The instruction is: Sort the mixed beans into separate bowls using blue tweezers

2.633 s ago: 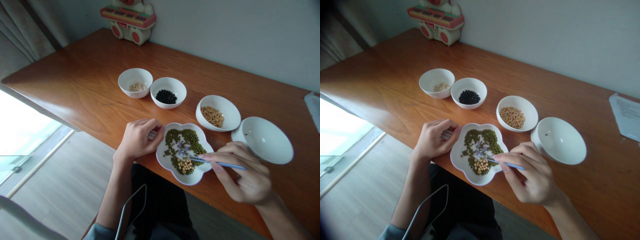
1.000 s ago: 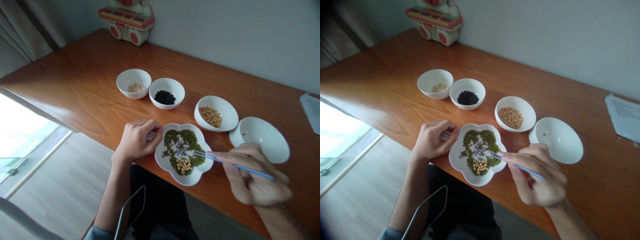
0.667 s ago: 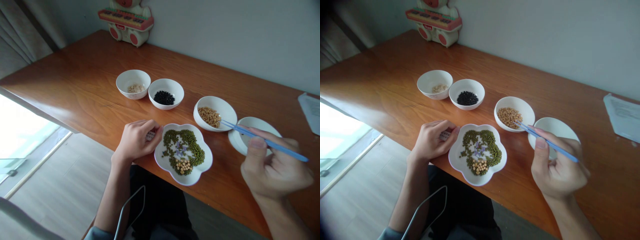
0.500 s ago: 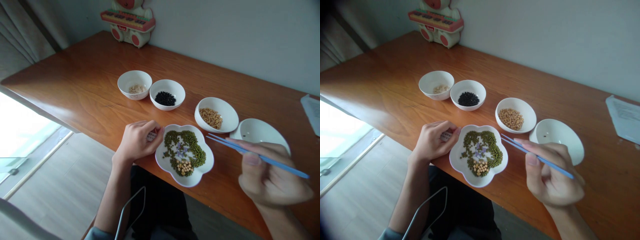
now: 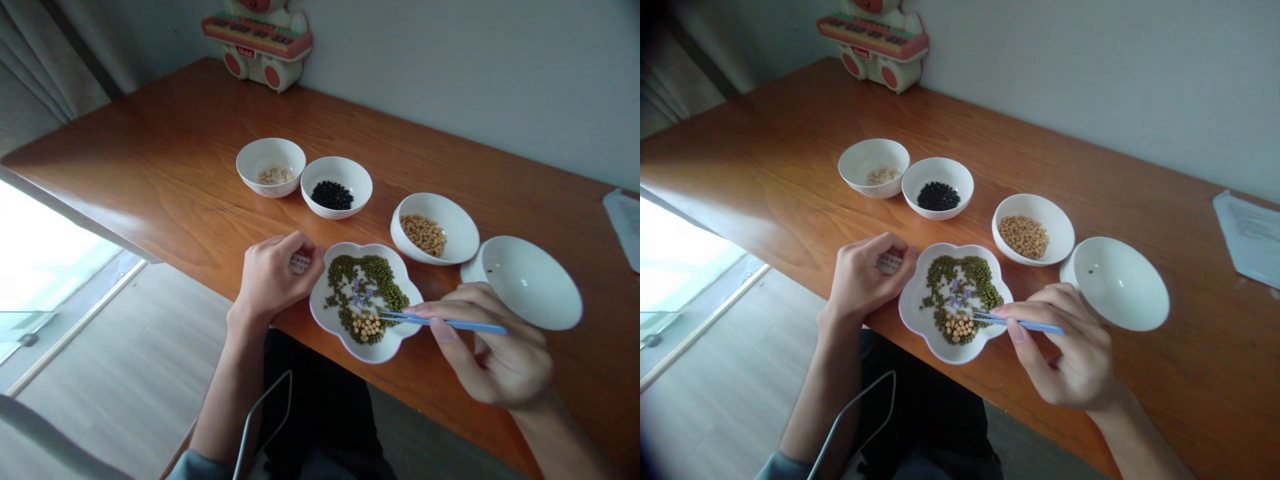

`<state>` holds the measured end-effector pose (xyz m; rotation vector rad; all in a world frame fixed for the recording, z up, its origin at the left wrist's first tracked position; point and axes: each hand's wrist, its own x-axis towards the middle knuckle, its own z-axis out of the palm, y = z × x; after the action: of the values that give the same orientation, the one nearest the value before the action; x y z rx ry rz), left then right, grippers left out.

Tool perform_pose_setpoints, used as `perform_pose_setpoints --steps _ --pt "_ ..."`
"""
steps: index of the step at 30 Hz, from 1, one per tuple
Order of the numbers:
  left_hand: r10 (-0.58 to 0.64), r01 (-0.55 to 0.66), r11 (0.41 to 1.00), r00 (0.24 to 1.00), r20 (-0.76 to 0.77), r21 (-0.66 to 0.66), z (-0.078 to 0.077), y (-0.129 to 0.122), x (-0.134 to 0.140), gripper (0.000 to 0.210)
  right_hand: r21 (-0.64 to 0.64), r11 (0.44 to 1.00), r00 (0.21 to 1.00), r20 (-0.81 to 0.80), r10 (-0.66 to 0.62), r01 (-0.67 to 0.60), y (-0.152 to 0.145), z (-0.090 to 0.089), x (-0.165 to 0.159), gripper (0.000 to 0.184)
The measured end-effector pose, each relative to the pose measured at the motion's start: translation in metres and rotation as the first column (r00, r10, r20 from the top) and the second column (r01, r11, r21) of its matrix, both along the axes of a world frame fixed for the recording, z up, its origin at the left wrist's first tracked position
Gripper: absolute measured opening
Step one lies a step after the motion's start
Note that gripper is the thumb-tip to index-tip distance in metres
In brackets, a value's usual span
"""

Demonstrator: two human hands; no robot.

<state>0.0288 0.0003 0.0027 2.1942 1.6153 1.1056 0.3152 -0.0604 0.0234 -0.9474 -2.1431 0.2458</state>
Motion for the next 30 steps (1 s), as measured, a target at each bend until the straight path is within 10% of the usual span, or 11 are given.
perform_pose_setpoints --steps 30 --pt "-0.067 0.065 0.997 0.995 -0.079 -0.036 -0.0005 0.0055 -0.0028 0.037 0.015 1.0 0.999 0.034 -0.012 0.011 0.0011 -0.0064 -0.0066 0.041"
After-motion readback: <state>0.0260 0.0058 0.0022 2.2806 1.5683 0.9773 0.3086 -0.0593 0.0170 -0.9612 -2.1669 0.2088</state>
